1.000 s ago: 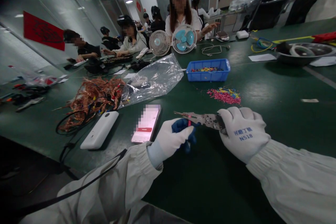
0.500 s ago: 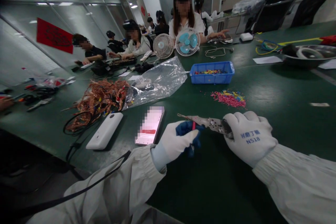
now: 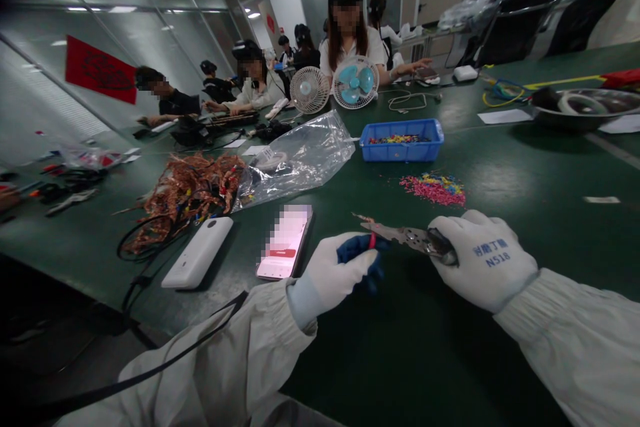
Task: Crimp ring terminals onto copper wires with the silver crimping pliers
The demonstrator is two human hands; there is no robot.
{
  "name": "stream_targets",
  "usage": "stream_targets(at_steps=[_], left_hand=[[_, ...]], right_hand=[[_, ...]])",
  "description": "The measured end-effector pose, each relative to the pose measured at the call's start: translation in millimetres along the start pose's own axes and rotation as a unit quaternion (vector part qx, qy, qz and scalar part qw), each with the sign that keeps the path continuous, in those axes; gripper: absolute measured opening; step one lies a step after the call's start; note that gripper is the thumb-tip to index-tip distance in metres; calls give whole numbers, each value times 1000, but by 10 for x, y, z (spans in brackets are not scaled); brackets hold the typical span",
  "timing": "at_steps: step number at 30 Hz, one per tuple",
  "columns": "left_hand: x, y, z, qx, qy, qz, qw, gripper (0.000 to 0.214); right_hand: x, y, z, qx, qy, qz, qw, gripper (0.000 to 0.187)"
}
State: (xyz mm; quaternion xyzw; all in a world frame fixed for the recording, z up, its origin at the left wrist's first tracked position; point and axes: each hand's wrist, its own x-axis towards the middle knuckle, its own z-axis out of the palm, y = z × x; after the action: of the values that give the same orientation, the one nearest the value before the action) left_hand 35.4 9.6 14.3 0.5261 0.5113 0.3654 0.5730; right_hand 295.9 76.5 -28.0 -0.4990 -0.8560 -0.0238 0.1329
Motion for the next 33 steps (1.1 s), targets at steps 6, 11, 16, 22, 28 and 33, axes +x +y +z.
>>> stream_targets(at_steps=[6,11,16,22,28,33], left_hand=[[17,-55,-46,-11,5,21,1000,26],[28,-48,-32,-64,-12,10,998,39],[37,-123,5,-99,-36,19,994,59],[27,-122,-3,-93,-25,-2,995,56],[12,-16,12,-112,-13,-30,993,58],[24,24,31,-117,-10,-51,992,45]], right_hand=[[-41,14,33,-38,39,-7,998,23],[-62,20,141,-73,68,43,994,35],[-68,33,183,-84,103,37,990,49],[-63,-16,162,-110,103,17,988,53],[-92,-64,177,-122,115,5,986,51],[-87,-119,153,-124,131,-9,983,46]])
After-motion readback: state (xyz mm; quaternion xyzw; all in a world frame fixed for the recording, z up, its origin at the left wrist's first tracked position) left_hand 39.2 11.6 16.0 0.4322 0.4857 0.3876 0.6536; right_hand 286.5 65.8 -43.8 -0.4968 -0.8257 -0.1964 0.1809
